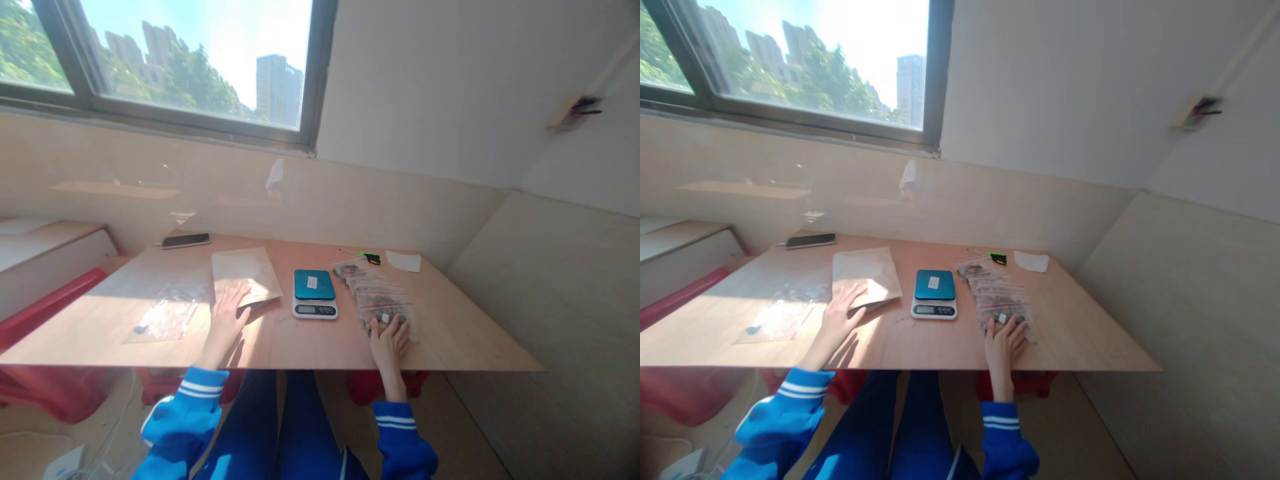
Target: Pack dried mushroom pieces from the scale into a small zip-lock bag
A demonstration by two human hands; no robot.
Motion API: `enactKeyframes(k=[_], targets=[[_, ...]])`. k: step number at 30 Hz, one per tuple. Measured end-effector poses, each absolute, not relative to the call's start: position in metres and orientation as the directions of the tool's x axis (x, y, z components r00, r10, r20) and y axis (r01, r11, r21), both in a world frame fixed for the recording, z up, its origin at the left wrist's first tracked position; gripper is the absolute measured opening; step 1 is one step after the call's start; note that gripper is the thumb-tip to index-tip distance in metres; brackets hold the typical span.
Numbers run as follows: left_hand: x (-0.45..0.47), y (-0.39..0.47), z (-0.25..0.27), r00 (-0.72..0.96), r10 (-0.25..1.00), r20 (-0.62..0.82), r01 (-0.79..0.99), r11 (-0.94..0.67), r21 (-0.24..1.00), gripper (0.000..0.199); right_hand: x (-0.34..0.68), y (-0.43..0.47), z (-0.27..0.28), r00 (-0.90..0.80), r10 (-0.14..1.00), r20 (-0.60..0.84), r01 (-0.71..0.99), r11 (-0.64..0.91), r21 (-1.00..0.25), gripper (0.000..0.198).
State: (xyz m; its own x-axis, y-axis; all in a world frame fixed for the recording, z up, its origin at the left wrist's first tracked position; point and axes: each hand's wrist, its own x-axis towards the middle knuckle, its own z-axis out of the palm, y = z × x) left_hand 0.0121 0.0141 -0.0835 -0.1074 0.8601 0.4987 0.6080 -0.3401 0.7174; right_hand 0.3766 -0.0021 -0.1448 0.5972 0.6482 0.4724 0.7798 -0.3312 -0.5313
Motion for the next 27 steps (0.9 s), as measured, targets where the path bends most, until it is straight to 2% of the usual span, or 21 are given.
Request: enactKeyframes(k=[3, 6, 8, 10, 12, 14, 16, 18, 21, 23, 25, 27], targets=[[0.001, 0.029, -0.08, 0.047, 0.887, 0.459, 0.72, -0.349, 0.6, 0.045, 0.372, 0.02, -0.138, 0.646, 0.639, 0.419, 0.737, -0.377, -0.561, 0.086], [-0.009, 0.037, -0.079, 0.111, 0.904, 0.413, 0.748, -0.349, 0.565, 0.04, 0.369, 0.031, -0.128, 0.655, 0.639, 0.403, 0.717, -0.358, -0.598, 0.084], [-0.013, 0.038, -0.077, 0.109, 0.917, 0.384, 0.745, -0.331, 0.579, 0.037, 0.361, 0.031, -0.118, 0.635, 0.641, 0.431, 0.727, -0.308, -0.614, 0.081], [-0.015, 0.035, -0.072, 0.114, 0.925, 0.364, 0.739, -0.323, 0.591, 0.038, 0.345, 0.023, -0.103, 0.545, 0.695, 0.469, 0.757, -0.167, -0.632, 0.078], [-0.013, 0.031, -0.063, 0.119, 0.921, 0.372, 0.754, -0.328, 0.57, 0.039, 0.319, 0.01, -0.079, 0.328, 0.799, 0.504, 0.748, 0.106, -0.655, 0.066], [-0.008, 0.025, -0.047, 0.07, 0.91, 0.408, 0.826, -0.282, 0.488, 0.036, 0.286, -0.004, -0.05, -0.038, 0.847, 0.53, 0.63, 0.432, -0.646, 0.043], [-0.003, 0.02, -0.029, 0.039, 0.888, 0.459, 0.877, -0.25, 0.41, 0.034, 0.249, -0.015, -0.023, -0.324, 0.793, 0.515, 0.485, 0.607, -0.63, 0.036], [0.001, 0.015, -0.012, 0.056, 0.862, 0.504, 0.878, -0.283, 0.387, 0.033, 0.215, -0.019, -0.005, -0.471, 0.699, 0.538, 0.45, 0.715, -0.535, 0.035], [0.002, 0.01, 0.007, 0.034, 0.839, 0.543, 0.841, -0.317, 0.438, 0.031, 0.179, -0.016, 0.0, -0.561, 0.626, 0.542, 0.582, 0.764, -0.279, 0.032], [0.003, 0.007, 0.012, -0.054, 0.838, 0.543, 0.815, -0.278, 0.509, 0.032, 0.166, -0.015, -0.005, -0.59, 0.647, 0.484, 0.665, 0.729, -0.163, 0.026], [0.007, 0.003, 0.013, -0.121, 0.832, 0.541, 0.803, -0.239, 0.546, 0.033, 0.159, -0.016, -0.009, -0.585, 0.707, 0.396, 0.728, 0.674, -0.128, 0.021], [0.014, -0.004, 0.011, -0.116, 0.845, 0.522, 0.835, -0.202, 0.511, 0.034, 0.156, -0.015, -0.009, -0.545, 0.793, 0.273, 0.788, 0.596, -0.156, 0.023]])
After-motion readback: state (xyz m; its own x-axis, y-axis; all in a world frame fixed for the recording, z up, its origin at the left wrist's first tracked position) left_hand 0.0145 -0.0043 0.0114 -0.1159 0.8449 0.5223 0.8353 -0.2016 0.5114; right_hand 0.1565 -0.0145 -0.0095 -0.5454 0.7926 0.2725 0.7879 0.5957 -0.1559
